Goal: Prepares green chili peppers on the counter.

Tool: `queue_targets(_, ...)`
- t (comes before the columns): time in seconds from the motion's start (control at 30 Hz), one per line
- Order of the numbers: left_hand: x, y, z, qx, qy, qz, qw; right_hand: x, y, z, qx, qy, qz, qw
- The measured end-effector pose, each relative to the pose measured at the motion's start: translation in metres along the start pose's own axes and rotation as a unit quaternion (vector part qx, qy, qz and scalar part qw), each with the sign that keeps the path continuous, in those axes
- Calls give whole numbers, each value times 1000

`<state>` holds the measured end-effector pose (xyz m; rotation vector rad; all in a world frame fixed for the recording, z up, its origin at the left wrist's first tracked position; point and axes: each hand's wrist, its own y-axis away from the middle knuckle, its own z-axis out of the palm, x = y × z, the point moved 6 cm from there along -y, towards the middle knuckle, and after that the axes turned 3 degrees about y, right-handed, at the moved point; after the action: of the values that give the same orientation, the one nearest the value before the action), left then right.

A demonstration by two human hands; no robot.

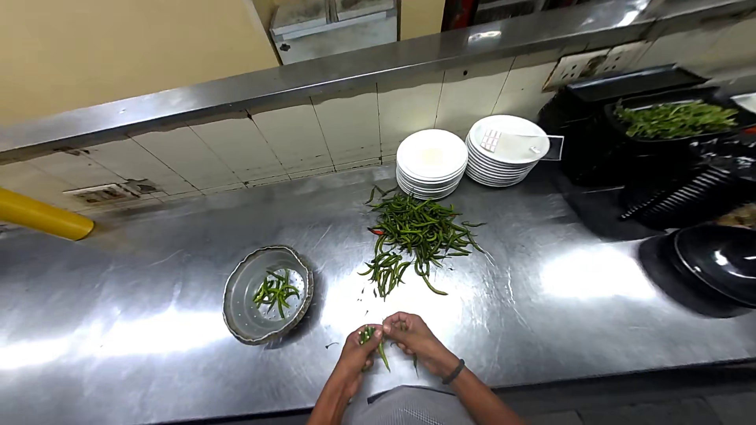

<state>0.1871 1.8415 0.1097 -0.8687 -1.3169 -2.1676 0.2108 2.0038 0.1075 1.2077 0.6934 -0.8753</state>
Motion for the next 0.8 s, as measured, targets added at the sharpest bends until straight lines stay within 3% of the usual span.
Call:
queue_targets(0.17, 1, 2, -1, 11, -124, 44, 991, -1, -4, -9, 67, 126, 0, 990)
queue_targets(0.3, 1, 0, 0, -10, -236, 136, 962, -3, -2, -7, 59, 210, -6, 976)
queue_targets(0.37, -1, -1, -1, -14, -287, 187, 939, -3, 0, -7, 37, 167, 8, 985)
queue_targets(0.47, 3, 3, -4, -15, -319, 239, 917, 0, 7, -3, -12, -2, 50, 999)
queue_targets(0.53, 7, 4, -8, -6, -263, 222, 939, 3, 6, -7, -8, -66, 74, 995)
queue_targets(0.63, 9, 8, -11, 14, -122, 109, 987, 13, -1, -23, 50, -110, 104, 987)
queue_targets(0.8, -7, 10, -14, 0, -42, 11, 999, 13, 1, -34, 86, -183, 141, 969)
